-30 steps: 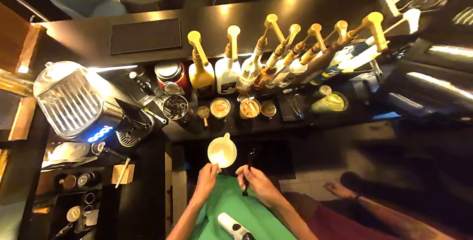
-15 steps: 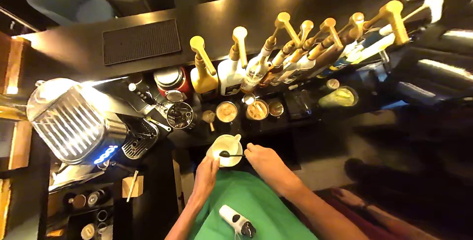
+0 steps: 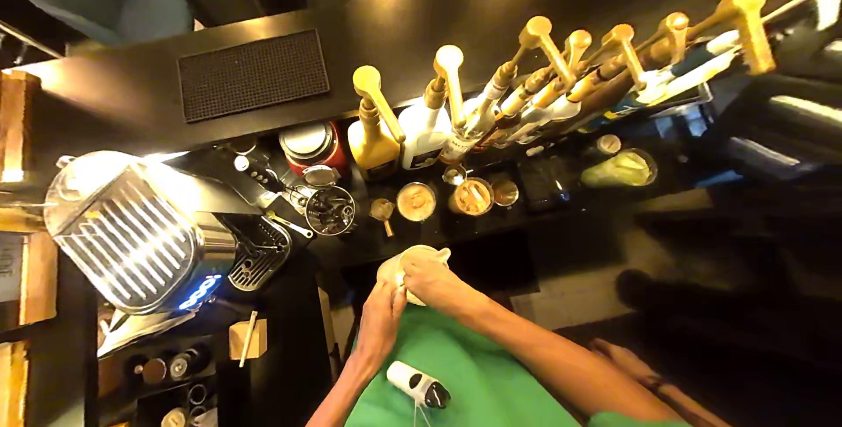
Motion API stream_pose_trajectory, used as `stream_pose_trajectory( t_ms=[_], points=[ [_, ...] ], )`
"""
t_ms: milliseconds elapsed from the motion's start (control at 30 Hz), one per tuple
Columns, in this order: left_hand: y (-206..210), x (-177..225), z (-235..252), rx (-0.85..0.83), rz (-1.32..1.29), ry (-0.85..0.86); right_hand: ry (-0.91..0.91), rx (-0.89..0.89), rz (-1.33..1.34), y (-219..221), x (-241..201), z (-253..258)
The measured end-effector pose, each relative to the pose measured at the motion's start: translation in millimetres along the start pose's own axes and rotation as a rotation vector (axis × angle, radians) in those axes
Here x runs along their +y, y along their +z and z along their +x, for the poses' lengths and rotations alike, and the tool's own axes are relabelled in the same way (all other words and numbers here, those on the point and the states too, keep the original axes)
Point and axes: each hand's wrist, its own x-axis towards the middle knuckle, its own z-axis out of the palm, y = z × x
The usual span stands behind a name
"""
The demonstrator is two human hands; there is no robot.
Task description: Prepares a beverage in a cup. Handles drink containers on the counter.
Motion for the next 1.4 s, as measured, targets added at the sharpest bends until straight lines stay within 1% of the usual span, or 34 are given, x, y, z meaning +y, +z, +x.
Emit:
stream_pose_trajectory(
  t_ms=[33, 67, 100, 167, 233, 267, 333, 400, 433, 500, 533, 567, 733, 800, 900, 933, 1000, 1033, 1100, 1167, 1267, 1400],
  points=[
    [-0.3, -0.1, 1.3, -0.006, 0.006, 0.004, 0.006, 0.091, -0.006, 6.0, 2.4, 1.3],
    [-0.9, 0.8, 2.1, -0.013, 0.015, 0.003, 0.042, 0.143, -0.010, 9.8, 3.8, 1.1],
    [-1.7, 2.4, 2.8, -0.020, 0.023, -0.001, 0.098, 0.131, -0.001, 9.5, 4.1, -0.7],
    [-3.0, 7.7, 4.1, -0.027, 0.026, -0.013, 0.191, 0.010, 0.025, 3.7, 6.2, -5.5],
    [-0.3, 13.4, 3.9, -0.018, 0.024, -0.011, 0.155, -0.107, 0.057, -2.4, 13.4, -11.0],
    [2.9, 16.0, 3.2, -0.007, 0.025, -0.008, 0.099, -0.115, 0.088, -4.5, 19.0, -14.1],
    [10.0, 20.8, 2.6, 0.010, 0.032, 0.000, 0.009, -0.041, 0.130, -4.5, 31.3, -18.3],
    [15.9, 25.5, 2.3, 0.022, 0.055, 0.011, 0.029, 0.068, 0.091, -0.6, 36.7, -21.1],
    [18.0, 27.7, 1.6, 0.026, 0.066, 0.013, 0.085, 0.052, 0.058, -0.9, 34.3, -23.5],
    [19.9, 33.3, 1.7, 0.041, 0.083, 0.013, 0.174, -0.076, 0.016, -8.0, 29.1, -26.8],
    [20.8, 35.3, 1.3, 0.049, 0.087, 0.012, 0.169, -0.121, 0.015, -11.0, 29.2, -28.7],
    [21.5, 37.5, 1.2, 0.052, 0.085, 0.004, 0.143, -0.123, 0.036, -12.5, 32.7, -30.8],
    [22.8, 44.4, -2.7, 0.076, 0.068, -0.034, 0.055, 0.052, 0.332, -17.6, 63.7, -43.3],
    [23.4, 43.2, -4.4, 0.096, 0.065, -0.045, 0.014, 0.188, 0.477, -13.9, 73.5, -51.4],
    [23.9, 42.3, -6.7, 0.120, 0.066, -0.060, 0.027, 0.432, 0.670, -5.6, 80.2, -57.3],
    [24.0, 42.6, -7.0, 0.123, 0.069, -0.060, 0.028, 0.497, 0.668, -2.5, 81.1, -57.7],
    [24.4, 43.6, -8.2, 0.137, 0.087, -0.054, -0.003, 0.585, 0.573, 4.7, 80.7, -56.1],
    [25.1, 44.4, -8.5, 0.148, 0.101, -0.049, -0.031, 0.584, 0.504, 8.3, 80.4, -54.8],
    [26.5, 46.4, -7.9, 0.155, 0.126, -0.048, -0.058, 0.512, 0.378, 15.4, 80.0, -52.3],
    [27.5, 49.3, -6.7, 0.146, 0.139, -0.063, -0.035, 0.433, 0.369, 20.1, 79.1, -51.3],
    [30.1, 52.1, -6.0, 0.152, 0.145, -0.066, 0.090, 0.386, 0.542, 17.6, 79.7, -52.0],
    [32.3, 56.6, -4.3, 0.149, 0.149, -0.062, 0.307, 0.395, 0.835, 6.9, 85.6, -58.2]
  ],
)
